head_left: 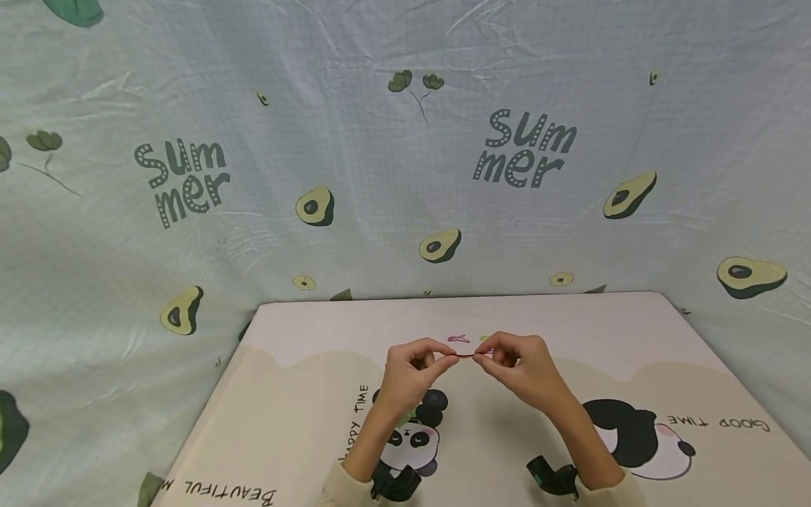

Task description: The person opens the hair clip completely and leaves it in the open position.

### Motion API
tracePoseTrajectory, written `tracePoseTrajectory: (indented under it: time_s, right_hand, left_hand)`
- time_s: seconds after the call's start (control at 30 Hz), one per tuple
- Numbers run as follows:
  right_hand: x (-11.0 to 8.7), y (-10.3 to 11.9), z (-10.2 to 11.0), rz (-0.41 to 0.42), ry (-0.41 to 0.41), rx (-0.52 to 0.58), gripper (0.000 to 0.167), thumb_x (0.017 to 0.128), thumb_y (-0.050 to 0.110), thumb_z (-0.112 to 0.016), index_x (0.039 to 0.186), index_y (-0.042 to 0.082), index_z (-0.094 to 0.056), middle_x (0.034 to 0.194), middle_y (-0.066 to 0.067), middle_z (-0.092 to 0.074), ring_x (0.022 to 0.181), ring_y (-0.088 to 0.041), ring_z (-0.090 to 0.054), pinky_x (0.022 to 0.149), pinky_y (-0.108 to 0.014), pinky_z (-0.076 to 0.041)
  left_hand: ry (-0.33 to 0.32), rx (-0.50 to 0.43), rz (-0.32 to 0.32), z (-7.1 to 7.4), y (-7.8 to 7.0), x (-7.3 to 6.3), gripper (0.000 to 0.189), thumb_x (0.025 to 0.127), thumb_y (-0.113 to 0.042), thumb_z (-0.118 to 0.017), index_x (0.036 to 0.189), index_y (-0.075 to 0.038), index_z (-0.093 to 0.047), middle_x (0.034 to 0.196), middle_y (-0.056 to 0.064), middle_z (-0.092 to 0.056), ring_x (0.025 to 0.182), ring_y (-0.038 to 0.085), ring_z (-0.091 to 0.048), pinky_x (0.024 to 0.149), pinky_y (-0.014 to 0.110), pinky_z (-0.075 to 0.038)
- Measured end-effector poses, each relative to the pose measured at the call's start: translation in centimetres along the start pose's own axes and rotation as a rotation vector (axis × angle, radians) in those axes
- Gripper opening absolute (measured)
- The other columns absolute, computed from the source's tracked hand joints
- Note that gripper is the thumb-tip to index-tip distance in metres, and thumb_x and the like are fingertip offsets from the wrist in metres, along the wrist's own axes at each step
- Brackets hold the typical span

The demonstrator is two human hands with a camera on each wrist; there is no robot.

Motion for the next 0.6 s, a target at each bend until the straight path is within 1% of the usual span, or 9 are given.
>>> tracePoseTrajectory:
  time_s: [0.17,0.4,0.6]
  right_hand:
    - [-0.04,0.24,-0.07,0.008,-0.005,0.006,0.012,0.086,0.002,-0.081,0.09,0.012,-0.076,0.062,0.007,-0.055,0.055,0.002,-0.044,0.047,-0.02,-0.041]
    - [-0.06,0.37,-0.24,0.034,-0.025,0.01,0.014,0.085,0.001,-0.082,0.089,0.012,-0.075,0.061,0.006,-0.055,0.054,0.003,-0.044,0.047,-0.019,-0.041]
    - [-0.15,0.44,-0.34,0.044,-0.046,0.014,0.014,0.084,0.0,-0.082,0.088,0.012,-0.075,0.061,0.006,-0.055,0.055,0.002,-0.044,0.047,-0.019,-0.04]
  left_hand:
    - [-0.005,-0.003,0.01,0.07,-0.28,-0.04,0.007,0.09,-0.012,-0.079,0.097,-0.009,-0.08,0.058,0.005,-0.044,0.054,0.002,-0.036,0.049,0.019,-0.029]
    - [-0.006,-0.012,-0.026,0.11,-0.55,-0.11,0.007,0.09,-0.009,-0.079,0.096,-0.006,-0.079,0.057,0.007,-0.043,0.053,0.001,-0.036,0.047,0.021,-0.029]
    - [-0.005,-0.024,-0.036,0.13,-0.73,-0.19,0.007,0.09,-0.008,-0.079,0.097,-0.006,-0.079,0.056,0.008,-0.044,0.053,0.001,-0.035,0.047,0.02,-0.029]
Point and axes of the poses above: each hand's wrist, its own x-axis towards the middle knuckle, its own z-axis out of the back of the hand, y = z × x, the point moved 2 cm from there along x, towards the middle knuckle
